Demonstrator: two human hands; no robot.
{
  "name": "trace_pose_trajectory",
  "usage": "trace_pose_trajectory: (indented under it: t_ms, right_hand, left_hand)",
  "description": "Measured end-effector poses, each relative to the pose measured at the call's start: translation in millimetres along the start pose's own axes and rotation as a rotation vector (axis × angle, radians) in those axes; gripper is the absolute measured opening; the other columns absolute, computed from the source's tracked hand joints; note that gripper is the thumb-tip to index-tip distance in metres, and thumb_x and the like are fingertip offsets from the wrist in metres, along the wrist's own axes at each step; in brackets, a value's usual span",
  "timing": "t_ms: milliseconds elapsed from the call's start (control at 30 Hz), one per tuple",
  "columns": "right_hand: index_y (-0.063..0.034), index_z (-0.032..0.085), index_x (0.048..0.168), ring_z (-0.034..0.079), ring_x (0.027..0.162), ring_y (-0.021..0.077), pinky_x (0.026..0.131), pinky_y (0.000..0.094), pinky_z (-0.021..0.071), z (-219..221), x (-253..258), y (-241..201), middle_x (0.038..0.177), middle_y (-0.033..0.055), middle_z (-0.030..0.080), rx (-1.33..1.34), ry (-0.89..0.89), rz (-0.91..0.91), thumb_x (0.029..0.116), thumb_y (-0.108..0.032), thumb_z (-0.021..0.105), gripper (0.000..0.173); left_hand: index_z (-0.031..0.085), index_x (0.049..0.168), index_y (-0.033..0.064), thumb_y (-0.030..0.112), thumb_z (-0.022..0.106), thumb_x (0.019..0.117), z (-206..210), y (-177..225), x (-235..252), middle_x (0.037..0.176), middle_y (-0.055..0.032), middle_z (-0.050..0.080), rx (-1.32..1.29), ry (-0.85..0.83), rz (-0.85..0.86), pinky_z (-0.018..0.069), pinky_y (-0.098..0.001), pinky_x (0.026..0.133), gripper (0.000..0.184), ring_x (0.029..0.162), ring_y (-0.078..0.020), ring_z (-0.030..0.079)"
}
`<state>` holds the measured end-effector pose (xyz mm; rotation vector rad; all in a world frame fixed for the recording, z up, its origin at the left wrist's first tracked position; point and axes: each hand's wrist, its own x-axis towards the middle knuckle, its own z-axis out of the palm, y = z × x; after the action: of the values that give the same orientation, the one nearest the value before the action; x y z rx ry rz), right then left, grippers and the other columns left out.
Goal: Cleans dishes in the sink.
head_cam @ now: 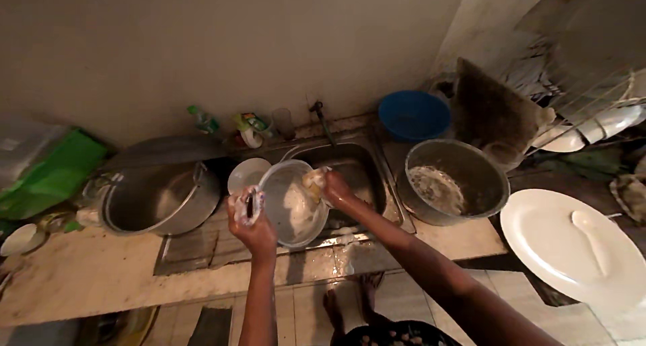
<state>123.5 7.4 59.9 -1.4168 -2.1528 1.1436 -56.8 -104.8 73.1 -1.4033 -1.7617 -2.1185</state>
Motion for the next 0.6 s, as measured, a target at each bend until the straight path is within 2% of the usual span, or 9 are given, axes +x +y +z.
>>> trace_pose_trajectory:
  t_ms: [100, 167, 200, 300, 333, 400, 500, 567, 600]
  right_hand:
    - [0.0089, 0.057, 0.136, 0.059, 0.127, 0.0353, 0.111, 0.0438, 0.0457, 12.5, -4.7, 4.3, 0.133, 0.0291, 0.061, 0.222, 0.236, 0.088, 0.0984, -0.009, 0.059, 0.042]
    - [0.0092, 0.057, 0.132, 0.064, 0.111, 0.03, 0.098, 0.0403, 0.053, 13.6, -4.0, 8.4, 0.122, 0.0272, 0.064, 0.509, 0.413, 0.132, 0.0996, -0.008, 0.06, 0.037]
    - [0.0083, 0.056, 0.133, 0.065, 0.108, 0.0291, 0.095, 0.0405, 0.0546, 10.1, -4.3, 8.2, 0.12, 0.0263, 0.064, 0.535, 0.432, 0.136, 0.0999, -0.009, 0.06, 0.037]
    - [0.0101, 0.048, 0.143, 0.057, 0.129, 0.039, 0.111, 0.0482, 0.0454, -7.0, -9.1, -3.4, 0.138, 0.0309, 0.057, 0.156, 0.203, 0.045, 0.1025, -0.008, 0.055, 0.045]
    - [0.009, 0.049, 0.143, 0.055, 0.131, 0.0426, 0.112, 0.0528, 0.0434, -14.2, -9.5, -10.5, 0.14, 0.0316, 0.055, -0.015, 0.121, -0.019, 0.1018, -0.008, 0.055, 0.045]
    - [0.0046, 0.052, 0.143, 0.055, 0.128, 0.0475, 0.108, 0.0602, 0.0443, -22.2, -4.5, -23.7, 0.136, 0.0316, 0.057, -0.271, 0.063, -0.235, 0.0988, -0.008, 0.06, 0.046]
    - [0.0017, 0.064, 0.128, 0.062, 0.118, 0.0417, 0.102, 0.0571, 0.05, -16.0, 4.4, -48.8, 0.126, 0.0242, 0.064, -0.428, 0.051, -0.634, 0.0934, -0.009, 0.069, 0.036]
    - [-0.0021, 0.067, 0.125, 0.063, 0.117, 0.0393, 0.102, 0.0565, 0.0504, -14.8, 10.7, -52.5, 0.125, 0.0208, 0.066, -0.449, 0.114, -0.738, 0.0883, -0.006, 0.074, 0.038]
    - [-0.0014, 0.067, 0.125, 0.065, 0.112, 0.0403, 0.098, 0.0577, 0.0524, -17.9, 11.3, -49.1, 0.119, 0.0219, 0.068, -0.44, 0.138, -0.697, 0.0857, -0.005, 0.076, 0.04]
  left_hand:
    - [0.065, 0.114, -0.0111, 0.001, 0.07, 0.0921, -1.8, 3.7, 2.8, 0.111, -0.0157, 0.068, 0.028, 0.0, 0.014, 0.058, -0.0305, 0.093, 0.025, 0.104, -0.0176, 0.067]
    - [0.066, 0.112, -0.0126, 0.002, 0.068, 0.093, -3.9, 5.0, 0.0, 0.112, -0.0176, 0.068, 0.052, 0.029, 0.019, 0.0563, -0.0302, 0.095, 0.024, 0.106, -0.0182, 0.066]
    - [0.066, 0.112, -0.0131, 0.002, 0.067, 0.0938, -3.8, 3.8, -2.9, 0.112, -0.018, 0.068, 0.049, 0.045, 0.013, 0.0556, -0.0302, 0.096, 0.024, 0.107, -0.0182, 0.066]
    - [0.066, 0.113, -0.0121, 0.002, 0.067, 0.0938, -5.5, 0.4, -2.3, 0.113, -0.0165, 0.069, 0.027, 0.001, 0.004, 0.0563, -0.0312, 0.097, 0.024, 0.107, -0.0176, 0.068]
    - [0.067, 0.113, -0.0109, 0.002, 0.069, 0.093, -6.3, 1.2, 0.7, 0.112, -0.0161, 0.07, 0.028, -0.056, -0.002, 0.0576, -0.0323, 0.096, 0.024, 0.106, -0.018, 0.068]
    - [0.07, 0.11, -0.0082, 0.003, 0.072, 0.0909, -2.8, 5.5, 6.4, 0.112, -0.015, 0.07, 0.008, -0.172, -0.007, 0.0596, -0.0342, 0.094, 0.022, 0.104, -0.0185, 0.069]
    - [0.071, 0.108, -0.0063, 0.002, 0.072, 0.0899, 7.7, 13.1, 7.7, 0.111, -0.0132, 0.07, -0.028, -0.223, -0.009, 0.06, -0.035, 0.093, 0.019, 0.103, -0.0185, 0.069]
    - [0.072, 0.107, -0.0048, 0.004, 0.071, 0.0912, 5.4, 15.5, 13.0, 0.11, -0.0119, 0.07, -0.017, -0.213, -0.015, 0.0604, -0.0342, 0.092, 0.018, 0.102, -0.0179, 0.07]
    - [0.071, 0.107, -0.0053, 0.005, 0.071, 0.0914, 1.7, 15.7, 15.3, 0.11, -0.0122, 0.07, -0.003, -0.187, -0.023, 0.0597, -0.0332, 0.092, 0.019, 0.102, -0.0174, 0.069]
